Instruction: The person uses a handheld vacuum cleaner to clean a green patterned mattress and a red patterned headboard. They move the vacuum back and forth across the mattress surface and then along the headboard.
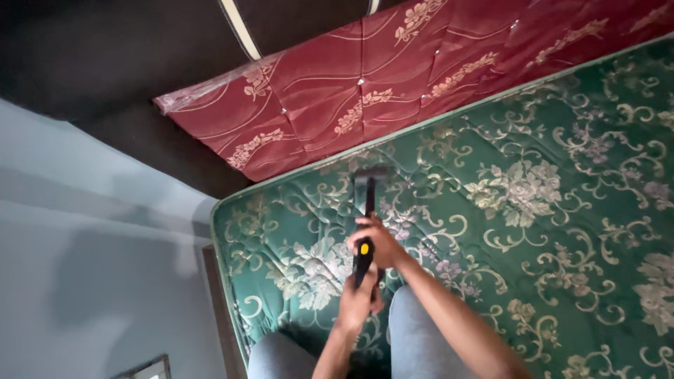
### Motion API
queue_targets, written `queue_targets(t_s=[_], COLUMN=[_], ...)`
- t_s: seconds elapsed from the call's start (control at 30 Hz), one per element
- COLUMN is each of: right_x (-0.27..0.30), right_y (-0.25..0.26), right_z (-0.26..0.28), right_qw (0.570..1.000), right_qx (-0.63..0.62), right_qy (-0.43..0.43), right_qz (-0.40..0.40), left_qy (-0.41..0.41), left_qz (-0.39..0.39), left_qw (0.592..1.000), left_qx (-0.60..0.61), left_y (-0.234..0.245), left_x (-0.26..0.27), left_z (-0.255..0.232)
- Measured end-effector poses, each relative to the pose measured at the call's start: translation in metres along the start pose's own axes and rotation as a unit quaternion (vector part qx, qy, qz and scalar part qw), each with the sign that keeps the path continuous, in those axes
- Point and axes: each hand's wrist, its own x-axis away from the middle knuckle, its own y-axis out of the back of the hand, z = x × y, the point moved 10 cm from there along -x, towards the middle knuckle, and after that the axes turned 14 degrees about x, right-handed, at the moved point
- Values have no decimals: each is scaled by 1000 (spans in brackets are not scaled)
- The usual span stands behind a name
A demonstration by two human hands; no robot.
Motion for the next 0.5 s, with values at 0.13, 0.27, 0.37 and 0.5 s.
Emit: queue_targets(t_s=[0.13, 0.27, 0.37, 0.5], right_x=[-39, -63, -58, -43], right_y=[30, 47, 51, 45], right_z=[-29, -58, -61, -43], right_qw=[995, 998, 997, 991], right_qx=[21, -35, -51, 0], right_qy=[59, 43, 45, 92], right_qz=[-72, -37, -47, -96], left_qy=[-35, -18, -15, -17], left_qz=[25, 37, 37, 32], left_qw=[998, 999, 999, 998], left_qx=[-38, 10, 12, -42], left_y=[-25, -52, -58, -51], left_x=[-50, -79, -82, -62], left_z=[-28, -39, -37, -29])
